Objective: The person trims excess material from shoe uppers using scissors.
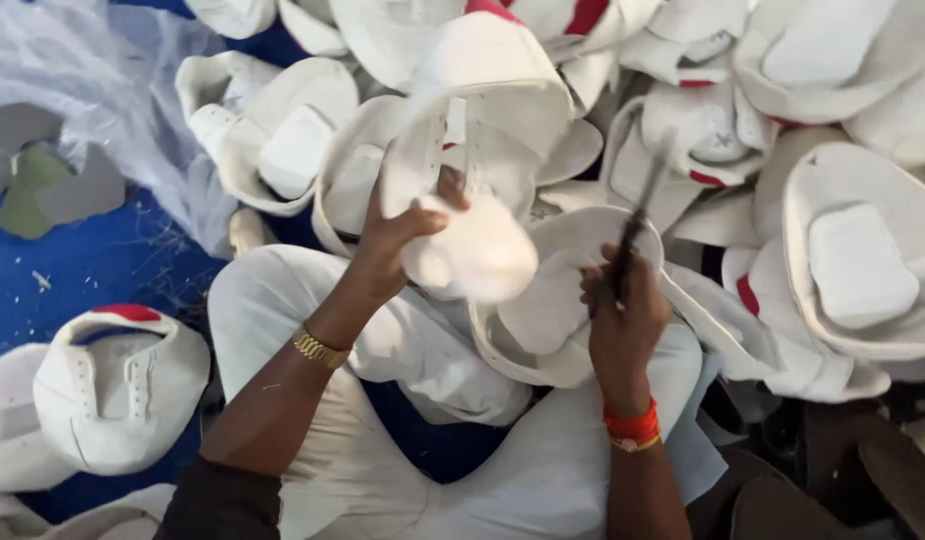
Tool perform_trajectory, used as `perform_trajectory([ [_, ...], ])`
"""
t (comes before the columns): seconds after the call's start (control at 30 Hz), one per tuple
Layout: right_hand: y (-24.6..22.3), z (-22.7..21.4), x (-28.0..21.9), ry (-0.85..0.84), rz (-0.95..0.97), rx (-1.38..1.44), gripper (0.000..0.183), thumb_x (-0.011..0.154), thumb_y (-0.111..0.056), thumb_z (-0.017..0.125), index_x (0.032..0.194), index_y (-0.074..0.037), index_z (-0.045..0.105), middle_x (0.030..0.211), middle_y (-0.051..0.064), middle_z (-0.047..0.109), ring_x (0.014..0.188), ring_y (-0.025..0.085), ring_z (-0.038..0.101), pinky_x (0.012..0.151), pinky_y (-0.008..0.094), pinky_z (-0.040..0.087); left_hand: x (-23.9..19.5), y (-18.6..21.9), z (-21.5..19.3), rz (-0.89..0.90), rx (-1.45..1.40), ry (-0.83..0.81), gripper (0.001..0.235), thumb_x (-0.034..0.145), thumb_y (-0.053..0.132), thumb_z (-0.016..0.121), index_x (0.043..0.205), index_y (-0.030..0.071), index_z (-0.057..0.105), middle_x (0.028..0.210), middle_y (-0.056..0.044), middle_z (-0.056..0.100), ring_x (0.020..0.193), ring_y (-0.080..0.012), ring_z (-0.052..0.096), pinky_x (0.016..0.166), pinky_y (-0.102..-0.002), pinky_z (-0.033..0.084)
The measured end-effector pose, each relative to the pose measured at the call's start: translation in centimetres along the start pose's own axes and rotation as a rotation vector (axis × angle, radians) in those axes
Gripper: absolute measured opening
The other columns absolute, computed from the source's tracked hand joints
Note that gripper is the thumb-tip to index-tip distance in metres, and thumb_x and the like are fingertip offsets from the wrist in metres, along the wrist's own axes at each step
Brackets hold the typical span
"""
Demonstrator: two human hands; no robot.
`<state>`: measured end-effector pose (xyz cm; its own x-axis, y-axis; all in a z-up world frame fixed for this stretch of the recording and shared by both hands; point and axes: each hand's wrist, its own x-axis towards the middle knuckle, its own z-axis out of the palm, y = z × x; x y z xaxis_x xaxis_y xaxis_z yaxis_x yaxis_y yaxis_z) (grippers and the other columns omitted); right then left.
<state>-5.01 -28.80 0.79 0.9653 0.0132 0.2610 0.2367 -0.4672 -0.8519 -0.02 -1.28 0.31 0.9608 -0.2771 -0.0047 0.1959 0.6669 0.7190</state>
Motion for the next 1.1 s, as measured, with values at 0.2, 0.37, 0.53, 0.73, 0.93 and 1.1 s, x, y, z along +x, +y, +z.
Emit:
perform_trajectory([
  [0.2, -3.5, 1.8, -1.8, 0.096, -0.227, -0.152, 0.038, 0.094, 0.0, 0.069, 0.13, 0.004, 0.057, 0.091, 0.009, 0.065, 0.081, 0.015, 0.065, 0.075, 0.029, 0.053, -0.5, 1.3, 2.4, 0.556, 0.632, 0.168, 0.108, 0.091, 0.017, 0.08, 0.168, 0.009, 0.005, 0.132, -0.01, 0.056, 0.124, -0.0227, 0.057, 0.104, -0.04, 0.054],
  [0.37, -5.1, 2.7, -1.5, 0.05, -0.349, -0.441, 0.064, 0.069, -0.029, 0.093, 0.116, 0.002, 0.061, 0.08, 0.005, 0.059, 0.07, 0.022, 0.059, 0.064, 0.036, 0.048, -1.4, 1.5, 3.9, 0.708, 1.25, 0.488, 0.114, 0.089, 0.025, 0.087, 0.165, 0.008, 0.004, 0.137, -0.007, 0.06, 0.127, -0.0308, 0.042, 0.118, -0.048, 0.03],
  [0.53, -5.4, 2.8, -0.9, 0.12, -0.425, -0.591, 0.059, 0.073, -0.035, 0.094, 0.109, -0.002, 0.062, 0.08, 0.004, 0.056, 0.07, 0.023, 0.057, 0.064, 0.039, 0.046, -1.5, 0.3, 3.9, 0.7, 1.377, 0.53, 0.117, 0.086, 0.03, 0.089, 0.167, 0.007, 0.009, 0.15, -0.019, 0.044, 0.131, -0.0337, 0.038, 0.118, -0.051, 0.024],
  [0.73, -3.0, 2.6, -1.3, 0.101, -0.333, -0.618, 0.038, 0.085, -0.021, 0.084, 0.109, -0.001, 0.063, 0.076, 0.005, 0.06, 0.065, 0.025, 0.06, 0.061, 0.04, 0.046, -1.5, -0.9, 4.2, 0.735, 1.55, 0.484, 0.113, 0.086, 0.032, 0.09, 0.166, 0.003, 0.015, 0.142, -0.016, 0.047, 0.129, -0.0346, 0.042, 0.114, -0.05, 0.026],
  [0.93, -2.5, 2.4, -1.0, 0.112, -0.315, -0.545, 0.026, 0.09, -0.009, 0.077, 0.107, 0.0, 0.06, 0.076, 0.008, 0.065, 0.063, 0.029, 0.061, 0.058, 0.042, 0.047, -1.2, -0.8, 4.2, 0.748, 1.556, 0.529, 0.112, 0.084, 0.033, 0.089, 0.164, 0.003, 0.017, 0.147, -0.017, 0.048, 0.126, -0.0348, 0.043, 0.114, -0.05, 0.025],
  [1.1, -1.6, 2.5, -1.2, 0.105, -0.314, -0.529, 0.032, 0.084, -0.019, 0.084, 0.096, -0.003, 0.059, 0.072, 0.007, 0.064, 0.059, 0.026, 0.061, 0.055, 0.042, 0.047, -1.2, -0.6, 3.9, 0.619, 1.522, 0.506, 0.112, 0.084, 0.035, 0.089, 0.165, 0.001, 0.018, 0.141, -0.015, 0.047, 0.128, -0.0364, 0.042, 0.114, -0.053, 0.026],
])
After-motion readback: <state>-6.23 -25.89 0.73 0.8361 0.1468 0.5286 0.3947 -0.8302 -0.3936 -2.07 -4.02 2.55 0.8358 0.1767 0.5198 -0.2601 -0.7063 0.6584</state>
